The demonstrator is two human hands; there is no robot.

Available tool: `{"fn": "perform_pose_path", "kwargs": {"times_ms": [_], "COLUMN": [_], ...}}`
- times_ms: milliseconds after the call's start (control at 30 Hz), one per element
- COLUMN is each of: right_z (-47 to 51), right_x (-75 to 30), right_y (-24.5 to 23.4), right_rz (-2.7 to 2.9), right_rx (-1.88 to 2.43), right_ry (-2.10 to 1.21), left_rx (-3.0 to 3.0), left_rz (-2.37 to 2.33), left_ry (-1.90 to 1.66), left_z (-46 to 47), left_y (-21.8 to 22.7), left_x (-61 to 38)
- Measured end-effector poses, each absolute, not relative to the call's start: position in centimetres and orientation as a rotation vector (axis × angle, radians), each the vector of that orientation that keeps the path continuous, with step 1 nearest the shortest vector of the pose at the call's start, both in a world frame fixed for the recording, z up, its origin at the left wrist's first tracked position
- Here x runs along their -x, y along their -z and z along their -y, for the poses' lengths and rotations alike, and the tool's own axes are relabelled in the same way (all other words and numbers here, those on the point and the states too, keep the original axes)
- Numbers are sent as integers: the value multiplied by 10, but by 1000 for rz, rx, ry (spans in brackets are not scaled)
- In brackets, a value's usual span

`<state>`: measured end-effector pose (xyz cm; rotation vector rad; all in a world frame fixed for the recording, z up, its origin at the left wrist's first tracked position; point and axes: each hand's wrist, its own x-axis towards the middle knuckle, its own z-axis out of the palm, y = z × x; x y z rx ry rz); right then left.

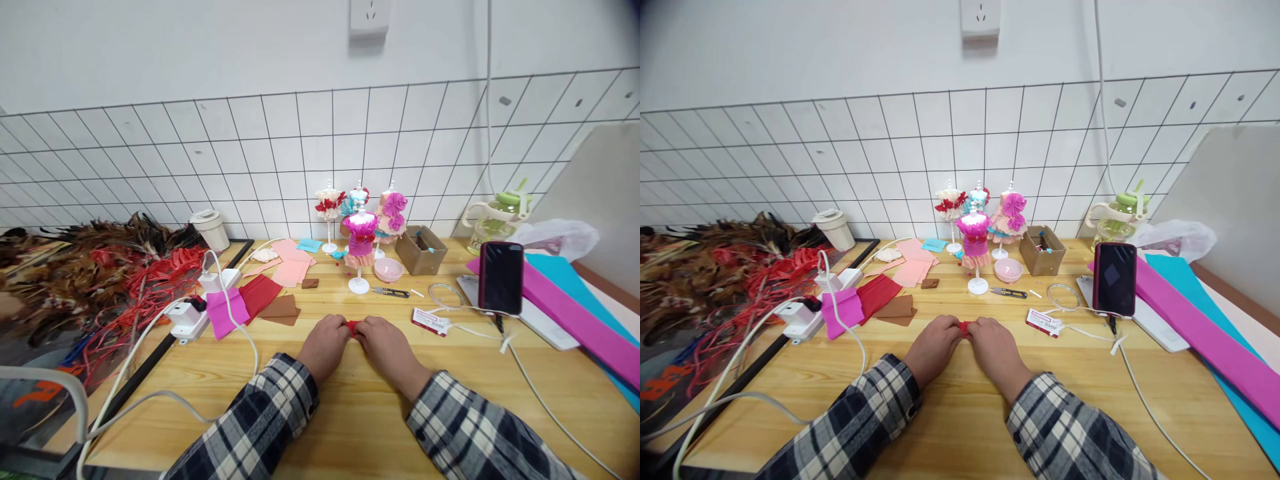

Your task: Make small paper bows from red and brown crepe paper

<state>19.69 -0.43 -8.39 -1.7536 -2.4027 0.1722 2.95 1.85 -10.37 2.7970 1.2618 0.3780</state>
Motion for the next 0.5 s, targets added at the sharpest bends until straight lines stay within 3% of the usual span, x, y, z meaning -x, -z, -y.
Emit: {"fn": "perform_pose_path", "kwargs": {"times_ms": [200,500], "right_z": [7,6], "right_x": [-196,-198], "right_y": [80,81], "right_rz": [2401,2416], "right_rx": [1758,1776], "right_ry": [-176,-195], "left_rx": [-2916,-2805], "left_rz": [-1244,-1275], "left_ry": [-244,-328], "left_z": [-15,-18], "left_y": [96,105], "left_x": [-29,-30]}}
